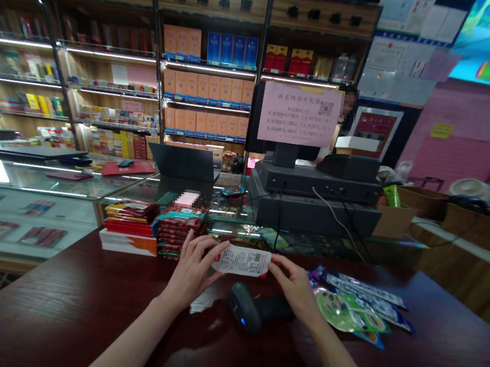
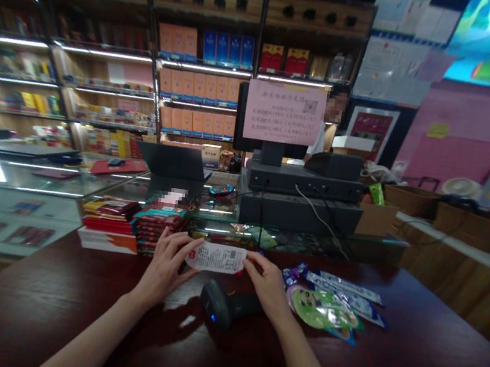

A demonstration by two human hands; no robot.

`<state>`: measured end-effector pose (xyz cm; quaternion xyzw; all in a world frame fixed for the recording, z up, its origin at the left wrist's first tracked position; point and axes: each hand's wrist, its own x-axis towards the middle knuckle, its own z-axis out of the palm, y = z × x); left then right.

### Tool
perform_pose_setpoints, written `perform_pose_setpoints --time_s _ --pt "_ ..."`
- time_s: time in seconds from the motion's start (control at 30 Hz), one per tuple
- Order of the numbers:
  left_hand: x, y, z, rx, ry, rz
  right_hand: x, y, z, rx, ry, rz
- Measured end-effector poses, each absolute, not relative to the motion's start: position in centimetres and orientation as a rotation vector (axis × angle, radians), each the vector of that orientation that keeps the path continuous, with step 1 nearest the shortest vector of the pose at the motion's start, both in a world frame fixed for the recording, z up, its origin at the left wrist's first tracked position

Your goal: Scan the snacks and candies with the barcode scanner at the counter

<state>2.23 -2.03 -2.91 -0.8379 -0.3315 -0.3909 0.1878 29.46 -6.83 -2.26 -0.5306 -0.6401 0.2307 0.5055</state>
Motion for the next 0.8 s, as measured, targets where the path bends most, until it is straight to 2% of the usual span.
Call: perform_pose_setpoints --time_s 0.33,0.8 --pt "2.5 -1.9 -3.2 -2.383 -1.033 -1.141 29.2 -6.9 -2.1 -1.31 -1.513 0.535" --pt "2.2 -1.7 -2.9 -2.58 -1.159 -1.356 28.7 -7.3 -1.4 -1.485 -1.53 0.151"
